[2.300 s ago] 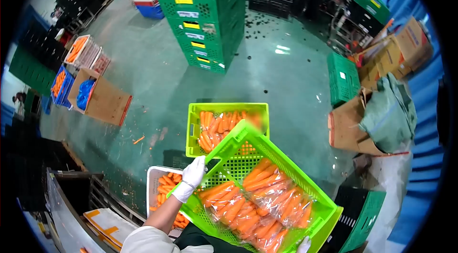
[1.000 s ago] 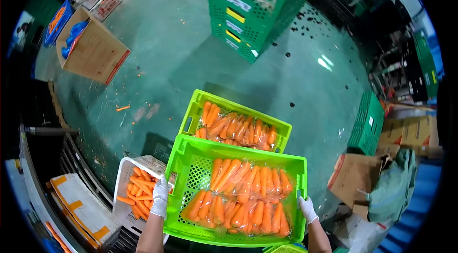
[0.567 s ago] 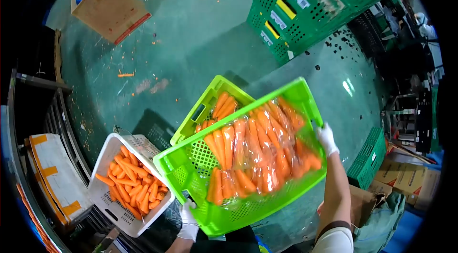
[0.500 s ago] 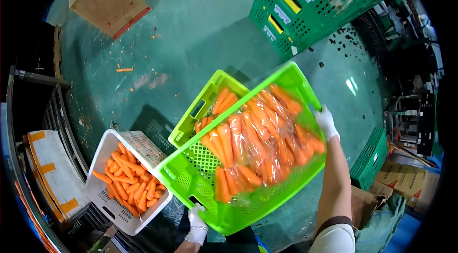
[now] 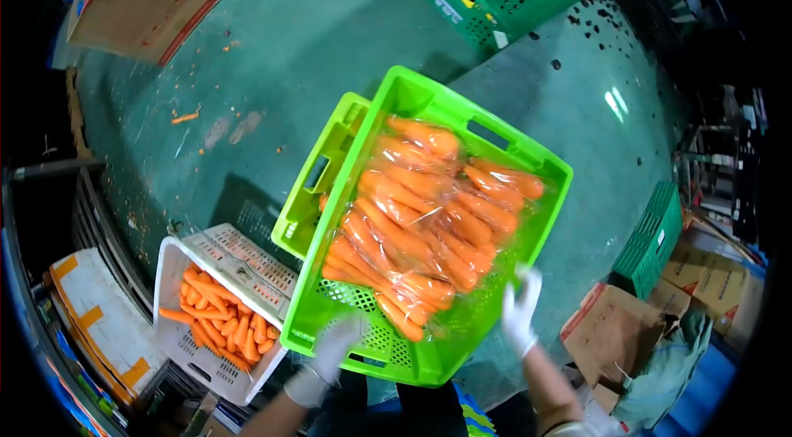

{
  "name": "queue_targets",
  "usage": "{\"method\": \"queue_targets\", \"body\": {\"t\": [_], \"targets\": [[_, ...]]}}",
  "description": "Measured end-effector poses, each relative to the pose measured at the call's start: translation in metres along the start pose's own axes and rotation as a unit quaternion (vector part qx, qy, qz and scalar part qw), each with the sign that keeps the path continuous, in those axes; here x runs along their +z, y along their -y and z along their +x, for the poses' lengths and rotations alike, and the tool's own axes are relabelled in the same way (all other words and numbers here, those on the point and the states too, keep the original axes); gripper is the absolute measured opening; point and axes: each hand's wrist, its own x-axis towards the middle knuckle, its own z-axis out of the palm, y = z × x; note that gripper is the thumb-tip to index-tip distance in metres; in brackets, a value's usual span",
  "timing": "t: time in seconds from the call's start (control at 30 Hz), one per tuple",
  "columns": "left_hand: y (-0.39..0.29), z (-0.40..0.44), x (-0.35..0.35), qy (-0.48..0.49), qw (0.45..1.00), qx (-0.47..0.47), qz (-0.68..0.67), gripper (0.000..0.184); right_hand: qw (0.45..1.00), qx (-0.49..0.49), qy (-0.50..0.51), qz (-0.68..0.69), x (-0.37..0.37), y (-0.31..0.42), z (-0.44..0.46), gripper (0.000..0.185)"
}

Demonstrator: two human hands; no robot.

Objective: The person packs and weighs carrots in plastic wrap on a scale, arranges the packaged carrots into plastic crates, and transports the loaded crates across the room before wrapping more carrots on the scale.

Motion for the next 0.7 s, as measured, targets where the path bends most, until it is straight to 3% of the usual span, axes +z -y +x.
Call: {"method": "queue_targets", "body": {"t": [0.03, 0.07, 0.1, 0.17, 0.2, 0.23, 0.3, 0.33, 0.4, 0.57, 0.7], "targets": [[-0.028, 0.033, -0.009, -0.086, 0.975, 0.106, 0.173, 0.039, 0.994, 0.109, 0.011, 0.007, -0.012, -0.003, -0.052, 0.041], [-0.077, 0.053, -0.003, -0.122, 0.923, 0.267, 0.249, 0.05, 0.982, 0.187, -0.017, -0.013, -0.015, -0.006, -0.103, 0.047], [-0.103, 0.083, -0.006, -0.144, 0.905, 0.322, 0.239, 0.065, 0.957, 0.284, -0.049, -0.012, -0.013, 0.001, -0.146, 0.052], [-0.141, 0.129, -0.003, -0.144, 0.877, 0.314, 0.334, 0.084, 0.842, 0.511, 0.007, 0.17, -0.001, 0.022, -0.206, 0.056], [-0.143, 0.145, 0.008, -0.195, 0.843, 0.32, 0.386, 0.069, 0.826, 0.513, 0.057, 0.225, 0.014, 0.04, -0.218, 0.051], [-0.138, 0.163, 0.006, -0.19, 0.844, 0.317, 0.389, 0.069, 0.806, 0.51, 0.107, 0.28, 0.029, 0.056, -0.227, 0.047], [-0.126, 0.192, -0.001, -0.148, 0.877, 0.175, 0.421, 0.049, 0.863, 0.492, 0.002, 0.113, 0.064, 0.048, -0.248, 0.037], [-0.123, 0.195, 0.001, -0.145, 0.878, 0.173, 0.422, 0.049, 0.883, 0.47, -0.006, 0.004, 0.07, 0.044, -0.242, 0.027], [-0.117, 0.194, -0.002, -0.208, 0.831, 0.243, 0.456, 0.036, 0.884, 0.463, 0.063, -0.022, 0.058, 0.036, -0.233, 0.023], [-0.107, 0.193, -0.011, -0.221, 0.82, 0.264, 0.457, 0.035, 0.892, 0.421, 0.161, -0.04, 0.027, 0.022, -0.21, 0.022], [-0.082, 0.157, -0.005, -0.285, 0.832, 0.217, 0.424, 0.031, 0.909, 0.361, 0.143, -0.154, -0.015, -0.032, -0.164, 0.024]]}}
